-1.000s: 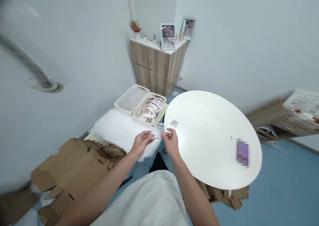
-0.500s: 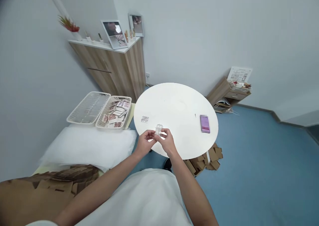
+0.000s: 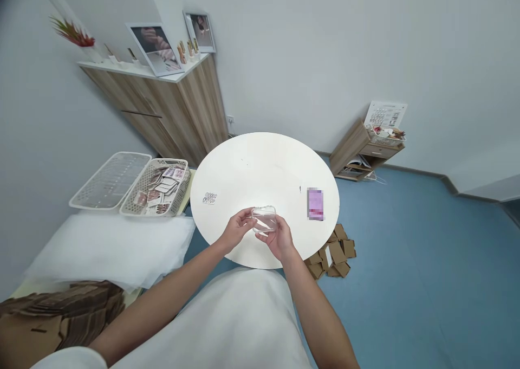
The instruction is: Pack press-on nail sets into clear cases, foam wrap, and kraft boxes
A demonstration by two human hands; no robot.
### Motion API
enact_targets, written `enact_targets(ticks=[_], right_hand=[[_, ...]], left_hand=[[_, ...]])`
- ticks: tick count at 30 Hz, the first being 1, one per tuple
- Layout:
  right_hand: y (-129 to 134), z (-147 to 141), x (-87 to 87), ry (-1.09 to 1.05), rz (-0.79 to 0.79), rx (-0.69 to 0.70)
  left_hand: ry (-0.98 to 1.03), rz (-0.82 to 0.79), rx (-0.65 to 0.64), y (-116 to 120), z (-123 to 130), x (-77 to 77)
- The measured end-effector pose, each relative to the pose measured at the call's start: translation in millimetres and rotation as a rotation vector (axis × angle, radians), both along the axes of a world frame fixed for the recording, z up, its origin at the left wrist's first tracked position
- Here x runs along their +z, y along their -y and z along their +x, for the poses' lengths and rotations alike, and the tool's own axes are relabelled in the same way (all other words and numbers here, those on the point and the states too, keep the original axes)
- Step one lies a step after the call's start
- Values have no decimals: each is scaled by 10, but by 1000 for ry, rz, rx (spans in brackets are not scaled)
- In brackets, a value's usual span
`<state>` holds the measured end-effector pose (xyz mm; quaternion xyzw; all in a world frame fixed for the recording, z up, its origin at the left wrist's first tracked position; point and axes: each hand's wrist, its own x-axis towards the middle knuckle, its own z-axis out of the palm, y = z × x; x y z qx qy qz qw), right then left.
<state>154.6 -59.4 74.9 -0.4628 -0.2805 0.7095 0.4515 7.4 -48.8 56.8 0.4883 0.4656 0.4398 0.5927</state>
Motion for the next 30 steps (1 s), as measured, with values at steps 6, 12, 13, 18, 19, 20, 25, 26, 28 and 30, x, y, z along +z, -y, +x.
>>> enact_targets(ticks=[6, 12, 13, 18, 19, 20, 25, 26, 28, 30], right_hand=[[-64, 254, -321, -72, -109, -24], [-31, 437, -579, 21, -119, 20], [-29, 458, -600, 67, -104, 14], [-53, 594, -586, 303, 72, -6], [-59, 633, -554, 358, 130, 14], [-61, 673, -513, 413, 196, 49], [-33, 813, -288, 596, 471, 310], [-23, 813, -262, 622, 489, 337], [-6, 782, -236, 673, 503, 330], [10, 726, -232, 718, 508, 269]], left_hand=[[-36, -133, 81, -44, 221, -60], [-84, -207, 144, -78, 248, -158], [-113, -200, 131, -87, 249, -164], [-155, -221, 3, -125, 270, -172], [-142, -236, -2, -132, 274, -174], [-128, -252, -1, -140, 277, -177], [-35, -278, -28, -210, 277, -175], [-13, -275, -45, -225, 273, -168], [25, -270, -90, -245, 254, -153], [46, -258, -146, -244, 208, -143]])
